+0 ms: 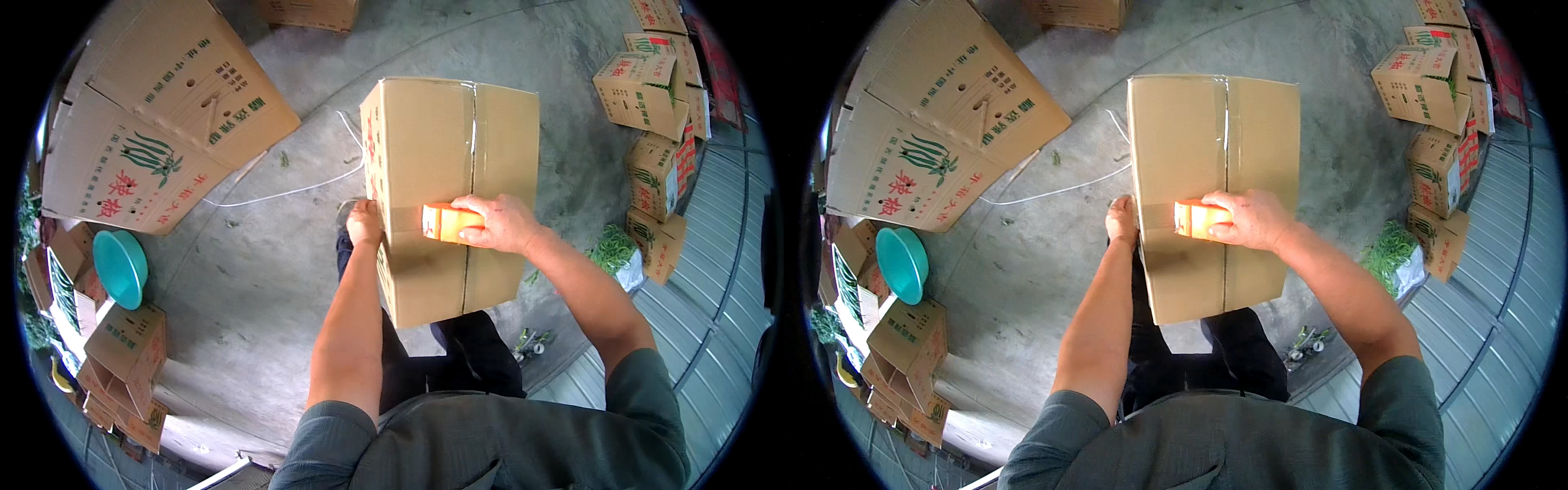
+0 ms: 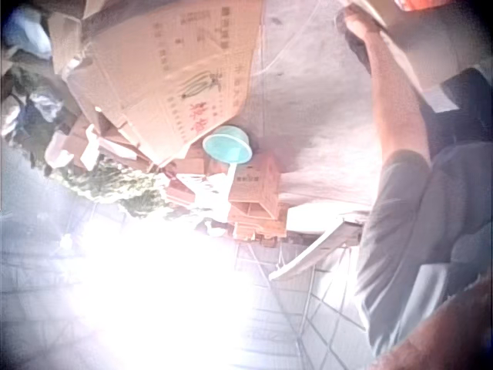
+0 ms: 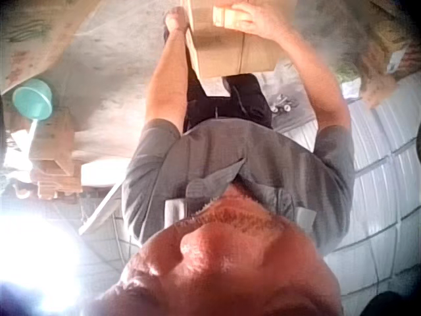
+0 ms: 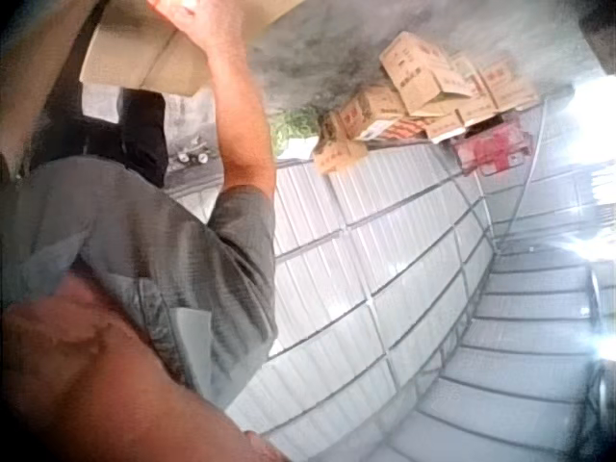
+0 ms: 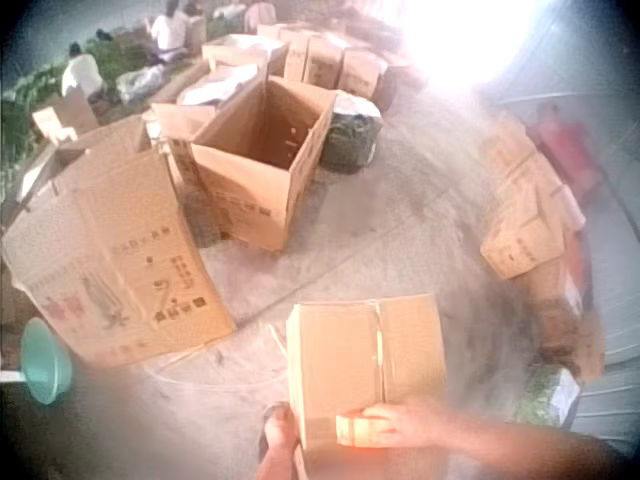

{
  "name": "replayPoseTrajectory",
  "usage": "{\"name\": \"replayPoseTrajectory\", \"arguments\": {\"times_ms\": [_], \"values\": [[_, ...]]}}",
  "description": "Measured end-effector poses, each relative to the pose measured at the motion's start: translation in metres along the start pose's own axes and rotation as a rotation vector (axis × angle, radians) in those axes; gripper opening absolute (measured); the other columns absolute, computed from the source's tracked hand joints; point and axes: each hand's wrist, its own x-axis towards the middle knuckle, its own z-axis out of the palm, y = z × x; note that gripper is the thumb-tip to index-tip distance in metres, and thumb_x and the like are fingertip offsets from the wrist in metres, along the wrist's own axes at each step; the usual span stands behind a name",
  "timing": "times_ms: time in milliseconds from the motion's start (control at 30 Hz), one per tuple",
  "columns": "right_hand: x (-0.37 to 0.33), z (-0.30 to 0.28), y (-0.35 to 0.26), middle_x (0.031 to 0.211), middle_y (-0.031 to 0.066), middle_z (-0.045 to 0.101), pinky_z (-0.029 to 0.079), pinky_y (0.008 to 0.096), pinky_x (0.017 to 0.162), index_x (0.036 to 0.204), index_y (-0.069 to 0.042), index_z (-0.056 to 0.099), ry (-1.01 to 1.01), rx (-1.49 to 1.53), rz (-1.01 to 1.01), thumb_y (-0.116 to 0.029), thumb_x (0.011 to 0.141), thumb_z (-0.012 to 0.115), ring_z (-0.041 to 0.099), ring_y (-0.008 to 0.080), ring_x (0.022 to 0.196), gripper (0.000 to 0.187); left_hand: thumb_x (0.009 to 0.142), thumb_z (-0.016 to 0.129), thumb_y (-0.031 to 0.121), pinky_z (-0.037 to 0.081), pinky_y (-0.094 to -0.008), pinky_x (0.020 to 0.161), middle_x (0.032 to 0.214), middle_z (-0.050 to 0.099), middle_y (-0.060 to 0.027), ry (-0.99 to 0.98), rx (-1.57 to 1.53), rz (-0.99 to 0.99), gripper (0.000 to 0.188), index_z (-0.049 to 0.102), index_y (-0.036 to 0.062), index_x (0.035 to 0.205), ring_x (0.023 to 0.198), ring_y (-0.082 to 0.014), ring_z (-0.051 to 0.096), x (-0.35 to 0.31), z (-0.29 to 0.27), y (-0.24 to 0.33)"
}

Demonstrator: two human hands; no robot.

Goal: The person assembles flat cardboard sheets into boxes by folding the sides and sealing the seams with a handheld tape dispenser. The person repeats this process for multiple boxes in a warehouse setting.

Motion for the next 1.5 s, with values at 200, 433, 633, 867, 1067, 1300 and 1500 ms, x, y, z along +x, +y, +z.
{"name": "replayPoseTrajectory", "arguments": {"times_ms": [200, 433, 633, 867, 1067, 1300, 1500], "values": [[0.007, 0.011, 0.022, 0.090, 0.0160, 0.073, 0.057, 0.0474, 0.071, 0.128, -0.016, 0.062, 0.028, 0.086, -0.074, -0.041, 0.084, 0.071, 0.069, 0.0380, 0.075, 0.051, 0.104, 0.050, 0.033, 0.049, -0.0467, 0.092, 0.107, 0.070, -0.0274, 0.175, -0.506, -0.497, 0.040, 0.069, -0.0005, 0.114, 0.103, -0.0414, 0.066, -0.021, -0.050, 0.074], [-0.016, -0.001, 0.046, 0.089, 0.0145, 0.074, 0.057, 0.0477, 0.070, 0.121, -0.017, 0.067, 0.093, 0.244, -0.172, -0.044, 0.083, 0.071, 0.071, 0.0377, 0.078, 0.047, 0.106, 0.036, 0.049, 0.049, -0.0548, 0.091, 0.107, 0.069, -0.0296, 0.112, -0.013, -0.325, 0.061, 0.069, -0.0024, 0.115, 0.105, -0.0493, 0.063, -0.032, -0.044, 0.131], [-0.124, -0.048, 0.228, 0.091, 0.0113, 0.075, 0.058, 0.0476, 0.072, 0.119, -0.019, 0.068, 0.083, -0.048, 0.127, -0.041, 0.083, 0.072, 0.072, 0.0362, 0.079, 0.043, 0.104, 0.040, 0.041, 0.047, -0.0524, 0.084, 0.099, 0.069, -0.0218, 0.416, -0.003, -0.205, 0.048, 0.067, 0.0009, 0.098, 0.094, -0.0443, 0.062, -0.035, -0.026, 0.129], [-0.028, 0.048, 0.244, 0.093, 0.0149, 0.074, 0.056, 0.0505, 0.070, 0.100, -0.010, 0.068, -0.074, -0.256, 0.249, -0.029, 0.091, 0.057, 0.071, 0.0371, 0.083, 0.024, 0.105, 0.035, 0.053, 0.049, -0.0527, 0.084, 0.100, 0.071, -0.0238, 0.377, 0.065, -0.350, 0.065, 0.071, -0.0017, 0.100, 0.095, -0.0437, 0.066, -0.046, -0.020, 0.141], [0.023, 0.122, 0.250, 0.114, 0.0153, 0.073, 0.053, 0.0490, 0.088, 0.129, -0.014, 0.060, 0.310, 0.411, 0.635, -0.038, 0.094, 0.060, 0.068, 0.0377, 0.107, 0.043, 0.103, 0.037, 0.058, 0.048, -0.0495, 0.095, 0.115, 0.068, -0.0278, 0.064, 0.032, -0.423, 0.067, 0.068, 0.0007, 0.116, 0.108, -0.0443, 0.064, -0.035, -0.050, 0.140], [0.068, 0.024, 0.228, 0.124, 0.0164, 0.069, 0.051, 0.0443, 0.096, 0.136, -0.008, 0.057, 0.654, 0.698, 0.725, -0.043, 0.088, 0.069, 0.065, 0.0354, 0.116, 0.061, 0.098, 0.048, 0.066, 0.051, -0.0414, 0.094, 0.122, 0.066, -0.0216, 0.116, -0.432, -0.418, 0.084, 0.060, -0.0111, 0.128, 0.110, -0.0300, 0.064, 0.067, -0.078, 0.175], [0.007, -0.032, 0.209, 0.122, 0.0176, 0.070, 0.051, 0.0367, 0.094, 0.133, -0.002, 0.058, 0.972, 0.957, 0.486, -0.021, 0.089, 0.070, 0.066, 0.0277, 0.115, 0.049, 0.105, 0.043, 0.058, 0.049, -0.0390, 0.098, 0.127, 0.063, -0.0153, 0.167, -0.689, -0.164, 0.073, 0.058, -0.0077, 0.132, 0.114, -0.0242, 0.060, 0.005, -0.109, 0.228]]}}
